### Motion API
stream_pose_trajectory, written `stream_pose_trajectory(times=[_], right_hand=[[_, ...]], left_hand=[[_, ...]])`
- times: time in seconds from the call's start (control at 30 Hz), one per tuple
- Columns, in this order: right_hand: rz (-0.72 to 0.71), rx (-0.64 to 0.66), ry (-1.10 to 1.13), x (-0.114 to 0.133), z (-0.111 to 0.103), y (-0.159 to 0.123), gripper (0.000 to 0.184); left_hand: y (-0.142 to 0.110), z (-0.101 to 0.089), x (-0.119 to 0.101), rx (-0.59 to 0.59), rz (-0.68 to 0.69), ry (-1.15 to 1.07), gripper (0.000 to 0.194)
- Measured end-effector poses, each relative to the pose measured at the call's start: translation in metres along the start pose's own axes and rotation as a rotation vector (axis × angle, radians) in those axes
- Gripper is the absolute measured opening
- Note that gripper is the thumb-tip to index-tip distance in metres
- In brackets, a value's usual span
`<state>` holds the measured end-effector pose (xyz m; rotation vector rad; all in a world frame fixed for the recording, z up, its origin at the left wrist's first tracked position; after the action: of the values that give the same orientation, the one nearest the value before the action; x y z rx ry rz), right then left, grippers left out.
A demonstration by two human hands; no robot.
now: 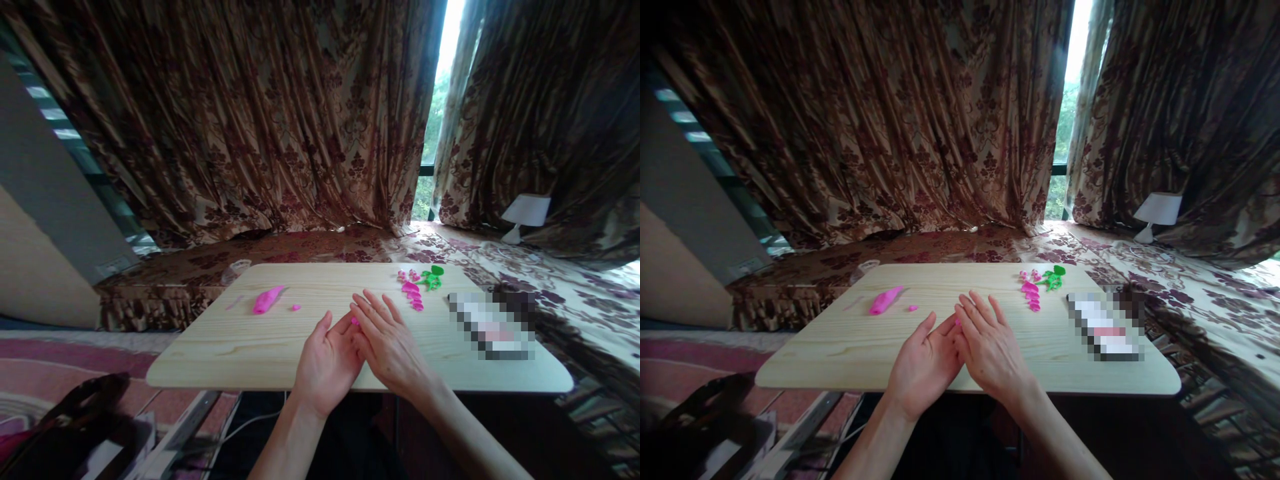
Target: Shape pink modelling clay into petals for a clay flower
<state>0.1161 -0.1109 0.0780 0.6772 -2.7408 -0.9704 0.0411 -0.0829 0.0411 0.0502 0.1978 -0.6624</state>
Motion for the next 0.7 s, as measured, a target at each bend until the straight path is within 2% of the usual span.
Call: stream_pose_trajectory(times=[0.1, 0.17, 0.3, 0.47, 0.6, 0.7], right_hand=[[-0.105, 0.044, 0.069, 0.023, 0.001, -0.001, 0.047], [-0.104, 0.048, 0.102, 0.029, 0.003, 0.004, 0.047], [0.028, 0.021, 0.056, 0.021, 0.004, 0.011, 0.044], [-0.140, 0.069, 0.109, 0.036, 0.004, 0.007, 0.049], [-0.026, 0.009, 0.063, 0.024, 0.003, 0.008, 0.047], [-0.064, 0.041, 0.062, 0.026, 0.005, 0.005, 0.051]], left_hand=[[-0.002, 0.005, -0.006, 0.068, 0.063, -0.005, 0.045], [0.000, 0.005, -0.007, 0.078, 0.080, 0.003, 0.050], [0.001, 0.006, -0.010, 0.099, 0.044, 0.004, 0.053], [0.005, 0.008, -0.021, 0.137, 0.141, -0.006, 0.061], [0.007, 0.007, -0.017, 0.102, 0.078, 0.006, 0.057], [0.006, 0.012, -0.021, 0.116, 0.132, 0.024, 0.059]])
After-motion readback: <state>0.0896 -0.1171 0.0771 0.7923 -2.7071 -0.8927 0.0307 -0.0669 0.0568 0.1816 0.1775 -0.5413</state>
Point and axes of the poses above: each hand's wrist, its own y-axis towards the middle knuckle, its own z-axis out of the palm, x = y × z, the point moved 6 cm from there along y, towards the middle knuckle, and after that the axes turned 12 degrees about -y, right-handed, at the moved point
